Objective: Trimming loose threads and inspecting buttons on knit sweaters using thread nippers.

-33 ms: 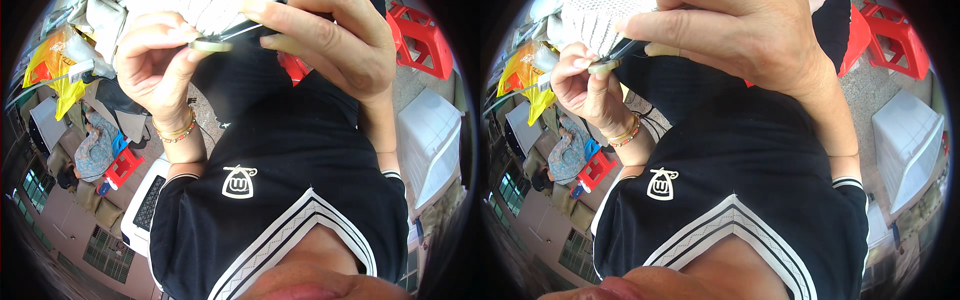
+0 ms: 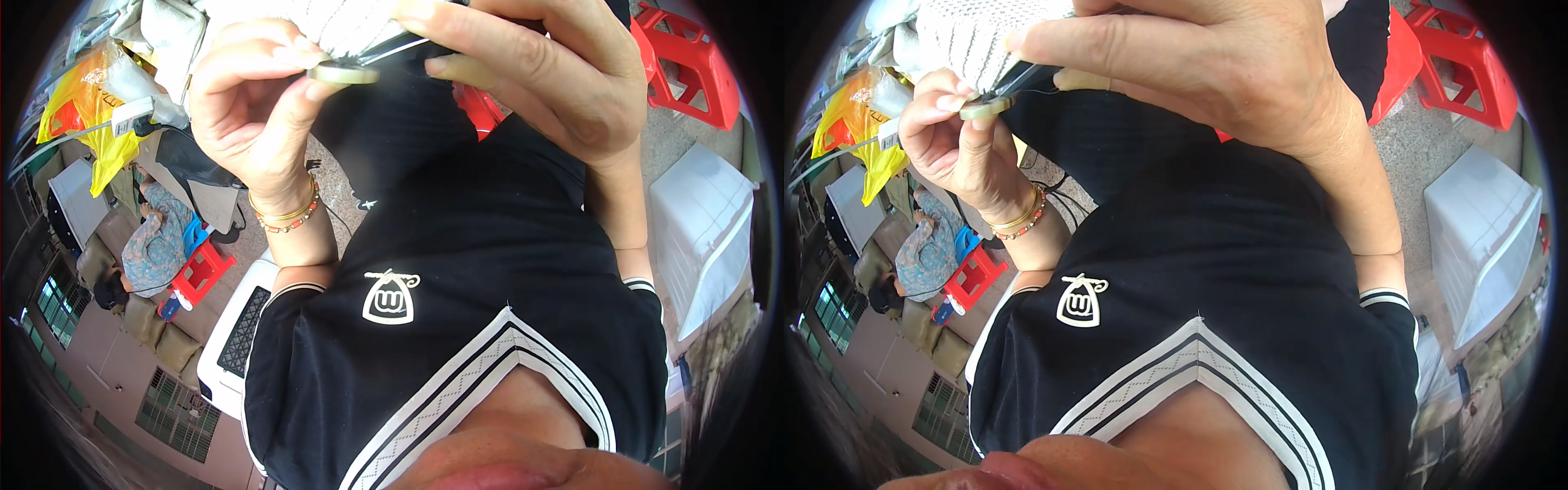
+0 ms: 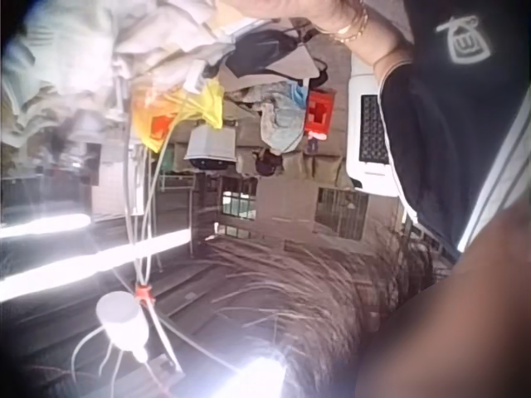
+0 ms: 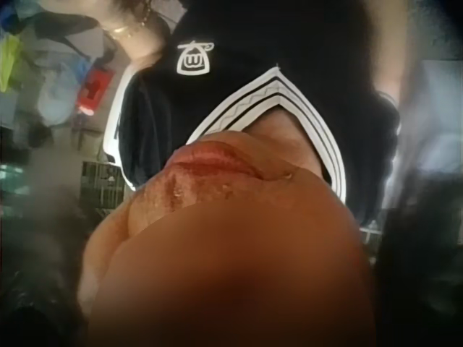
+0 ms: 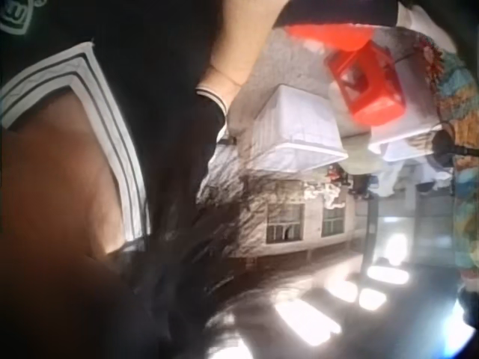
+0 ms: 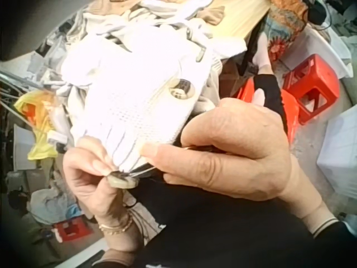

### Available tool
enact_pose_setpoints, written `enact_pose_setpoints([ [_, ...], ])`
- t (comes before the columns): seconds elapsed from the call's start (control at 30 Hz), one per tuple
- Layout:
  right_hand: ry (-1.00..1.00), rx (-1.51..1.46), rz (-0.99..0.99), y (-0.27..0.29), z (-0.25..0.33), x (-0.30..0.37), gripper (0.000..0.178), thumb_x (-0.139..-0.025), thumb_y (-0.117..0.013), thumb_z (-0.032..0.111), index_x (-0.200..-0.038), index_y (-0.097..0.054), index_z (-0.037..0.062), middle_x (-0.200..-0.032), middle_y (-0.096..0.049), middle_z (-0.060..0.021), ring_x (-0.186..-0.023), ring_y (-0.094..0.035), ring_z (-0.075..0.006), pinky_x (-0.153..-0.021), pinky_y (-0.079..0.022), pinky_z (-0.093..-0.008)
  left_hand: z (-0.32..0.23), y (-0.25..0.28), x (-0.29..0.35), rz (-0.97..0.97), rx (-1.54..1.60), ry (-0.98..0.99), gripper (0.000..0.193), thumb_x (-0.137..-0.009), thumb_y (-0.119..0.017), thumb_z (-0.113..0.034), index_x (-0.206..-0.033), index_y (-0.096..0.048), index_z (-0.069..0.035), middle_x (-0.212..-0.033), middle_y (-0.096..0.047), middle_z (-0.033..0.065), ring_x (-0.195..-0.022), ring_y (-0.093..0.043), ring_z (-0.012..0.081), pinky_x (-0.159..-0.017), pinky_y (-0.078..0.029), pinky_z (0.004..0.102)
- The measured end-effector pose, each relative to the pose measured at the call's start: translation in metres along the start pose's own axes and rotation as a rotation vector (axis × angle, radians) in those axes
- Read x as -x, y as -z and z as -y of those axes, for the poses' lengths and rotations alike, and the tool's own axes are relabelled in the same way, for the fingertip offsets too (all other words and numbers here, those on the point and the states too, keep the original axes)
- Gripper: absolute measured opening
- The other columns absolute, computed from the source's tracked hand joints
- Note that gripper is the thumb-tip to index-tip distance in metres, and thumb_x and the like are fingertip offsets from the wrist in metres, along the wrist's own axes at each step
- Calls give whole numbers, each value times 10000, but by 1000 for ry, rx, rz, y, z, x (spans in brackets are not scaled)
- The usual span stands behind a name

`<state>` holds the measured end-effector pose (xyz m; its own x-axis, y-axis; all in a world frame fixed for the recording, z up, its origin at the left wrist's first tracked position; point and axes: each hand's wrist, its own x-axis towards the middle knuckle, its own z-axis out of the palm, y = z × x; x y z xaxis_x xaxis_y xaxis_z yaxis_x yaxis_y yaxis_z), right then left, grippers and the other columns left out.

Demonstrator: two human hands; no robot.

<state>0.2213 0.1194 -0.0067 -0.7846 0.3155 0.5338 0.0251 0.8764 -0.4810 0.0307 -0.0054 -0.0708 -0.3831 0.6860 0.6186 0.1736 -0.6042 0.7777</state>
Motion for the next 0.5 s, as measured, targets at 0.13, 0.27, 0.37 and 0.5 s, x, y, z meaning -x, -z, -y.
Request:
enact_pose_setpoints([
  [0.13, -92, -12, 126, 1, 3, 1, 313, -694, -795, 173, -1002, -753, 145, -754, -559, 20, -603, -532, -110, -508, -408, -234, 0, 0, 1, -1, -2, -9, 253, -743, -763, 27, -924, -586, 17, -879, -621, 139, -797, -605, 170, -719, -524, 254],
  [0.27, -159, -133, 119, -1, 0, -4, 309, -695, -793, 177, -998, -751, 137, -756, -567, 16, -603, -540, -111, -505, -416, -237, -2, -2, 3, -3, -6, -3, 254, -740, -764, 31, -924, -589, 18, -877, -622, 137, -791, -607, 167, -718, -527, 255],
  [0.37, -94, -82, 97, -2, 1, 3, 317, -689, -793, 178, -1000, -750, 134, -758, -570, 16, -605, -543, -113, -506, -419, -237, -2, -3, 3, -1, -9, 3, 259, -733, -764, 43, -923, -591, 18, -875, -622, 136, -784, -608, 167, -711, -527, 254],
  [0.5, -103, -76, 89, 6, 5, 7, 325, -683, -792, 174, -1002, -748, 132, -759, -573, 17, -611, -547, -114, -509, -420, -237, -5, -6, 1, 26, -39, -19, 266, -726, -763, 55, -924, -589, 18, -875, -621, 137, -780, -609, 168, -704, -526, 252],
])
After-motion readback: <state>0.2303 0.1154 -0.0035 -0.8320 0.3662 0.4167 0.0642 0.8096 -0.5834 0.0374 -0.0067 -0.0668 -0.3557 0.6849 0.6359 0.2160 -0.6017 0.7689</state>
